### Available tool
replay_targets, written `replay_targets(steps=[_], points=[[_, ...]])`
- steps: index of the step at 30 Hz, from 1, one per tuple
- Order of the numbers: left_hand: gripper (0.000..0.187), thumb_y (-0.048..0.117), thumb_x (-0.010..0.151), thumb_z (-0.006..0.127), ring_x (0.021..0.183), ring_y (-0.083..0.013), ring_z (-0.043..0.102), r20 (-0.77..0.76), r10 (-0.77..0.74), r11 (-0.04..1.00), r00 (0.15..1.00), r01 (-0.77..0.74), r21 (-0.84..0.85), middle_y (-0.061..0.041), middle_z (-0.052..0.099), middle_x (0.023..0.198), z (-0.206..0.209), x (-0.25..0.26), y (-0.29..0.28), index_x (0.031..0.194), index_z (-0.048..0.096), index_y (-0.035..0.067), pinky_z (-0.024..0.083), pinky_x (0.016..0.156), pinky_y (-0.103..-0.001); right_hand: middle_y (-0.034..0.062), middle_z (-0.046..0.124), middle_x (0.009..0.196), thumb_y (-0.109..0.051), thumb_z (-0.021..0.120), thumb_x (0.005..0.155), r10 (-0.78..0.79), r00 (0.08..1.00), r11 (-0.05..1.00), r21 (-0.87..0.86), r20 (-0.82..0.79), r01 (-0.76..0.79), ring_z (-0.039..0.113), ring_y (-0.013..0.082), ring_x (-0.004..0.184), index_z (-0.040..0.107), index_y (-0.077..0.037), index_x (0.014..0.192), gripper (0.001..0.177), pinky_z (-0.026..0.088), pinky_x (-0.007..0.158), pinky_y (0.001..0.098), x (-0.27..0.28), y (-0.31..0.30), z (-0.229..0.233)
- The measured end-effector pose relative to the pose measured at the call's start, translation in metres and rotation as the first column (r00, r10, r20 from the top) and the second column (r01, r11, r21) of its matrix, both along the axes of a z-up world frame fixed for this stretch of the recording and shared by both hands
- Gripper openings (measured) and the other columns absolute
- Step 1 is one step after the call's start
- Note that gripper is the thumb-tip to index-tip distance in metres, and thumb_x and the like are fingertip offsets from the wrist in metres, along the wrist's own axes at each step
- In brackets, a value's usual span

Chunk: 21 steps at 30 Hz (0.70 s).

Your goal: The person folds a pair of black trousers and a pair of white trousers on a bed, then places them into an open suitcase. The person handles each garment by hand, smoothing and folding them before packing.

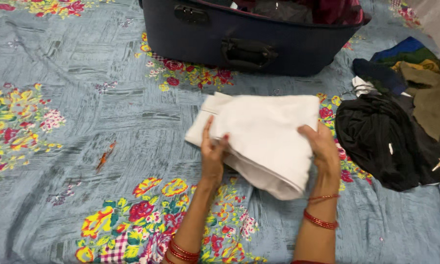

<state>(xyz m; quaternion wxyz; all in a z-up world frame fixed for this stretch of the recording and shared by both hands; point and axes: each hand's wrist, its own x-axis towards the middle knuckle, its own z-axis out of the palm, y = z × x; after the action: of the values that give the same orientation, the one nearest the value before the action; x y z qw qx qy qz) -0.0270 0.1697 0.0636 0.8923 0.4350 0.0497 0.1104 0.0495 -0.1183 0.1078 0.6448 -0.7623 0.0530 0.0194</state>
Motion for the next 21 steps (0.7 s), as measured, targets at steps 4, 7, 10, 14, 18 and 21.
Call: replay_targets(steps=[4,7,10,14,18,21], points=[[0.082,0.013,0.087,0.072,0.106,-0.0176,0.063,-0.215,-0.148,0.978,0.965,0.175,0.114,-0.013,0.066,0.126,0.014,-0.004,-0.019,0.158,0.031,0.019,0.051,0.085,-0.031,0.0144,0.076,0.103,-0.016,0.077,0.083,-0.041,0.992,0.832,-0.554,-0.121,-0.033,0.072,0.0223,0.088,0.070,0.004,0.118,0.041,0.054,0.080,0.0338,-0.003,-0.020,-0.003],[0.081,-0.002,0.087,0.061,0.114,-0.0181,0.063,-0.069,-0.105,0.985,0.992,0.113,0.129,-0.013,0.064,0.131,0.017,0.000,-0.017,0.159,0.028,0.016,0.052,0.096,-0.030,0.0150,0.075,0.103,-0.022,0.080,0.084,-0.141,0.983,0.825,-0.563,-0.119,0.050,0.072,0.0239,0.087,0.068,0.006,0.120,0.047,0.055,0.079,0.0352,-0.001,-0.014,-0.008],[0.079,-0.012,0.086,0.052,0.124,-0.0178,0.061,0.099,-0.019,0.997,0.995,0.012,0.079,-0.012,0.058,0.142,0.015,0.012,-0.002,0.159,0.031,0.012,0.049,0.105,-0.030,0.0153,0.076,0.109,-0.033,0.077,0.088,-0.095,0.995,0.935,-0.340,0.025,0.098,0.071,0.0219,0.093,0.068,0.006,0.125,0.054,0.055,0.082,0.0317,0.004,-0.005,-0.007],[0.077,-0.010,0.083,0.050,0.114,-0.0257,0.063,0.012,0.034,0.991,0.999,-0.035,0.126,-0.022,0.064,0.133,0.010,0.036,0.034,0.156,0.038,0.011,0.051,0.098,-0.034,0.0164,0.071,0.123,-0.039,0.076,0.088,-0.101,0.991,0.936,-0.330,0.089,0.125,0.069,0.0214,0.104,0.058,0.003,0.137,0.067,0.055,0.083,0.0328,0.004,0.003,-0.004],[0.063,0.004,0.080,0.067,0.128,-0.0348,0.056,0.197,0.361,0.442,0.912,-0.353,0.825,-0.020,0.060,0.136,0.011,0.039,0.044,0.141,0.052,0.007,0.044,0.110,-0.045,0.0205,0.067,0.131,-0.040,0.077,0.089,-0.046,0.976,0.818,-0.553,0.212,0.159,0.067,0.0291,0.117,0.059,0.000,0.139,0.067,0.053,0.096,0.0379,0.001,0.016,0.005],[0.056,0.017,0.088,0.068,0.128,-0.0398,0.053,0.471,0.357,-0.273,0.807,-0.392,0.878,-0.021,0.058,0.147,0.013,0.019,0.031,0.143,0.058,0.011,0.038,0.103,-0.053,0.0203,0.057,0.149,-0.047,0.067,0.096,0.105,0.886,0.747,-0.623,0.453,0.230,0.053,0.0346,0.139,0.055,-0.005,0.146,0.066,0.041,0.115,0.0453,-0.008,0.029,0.010]])
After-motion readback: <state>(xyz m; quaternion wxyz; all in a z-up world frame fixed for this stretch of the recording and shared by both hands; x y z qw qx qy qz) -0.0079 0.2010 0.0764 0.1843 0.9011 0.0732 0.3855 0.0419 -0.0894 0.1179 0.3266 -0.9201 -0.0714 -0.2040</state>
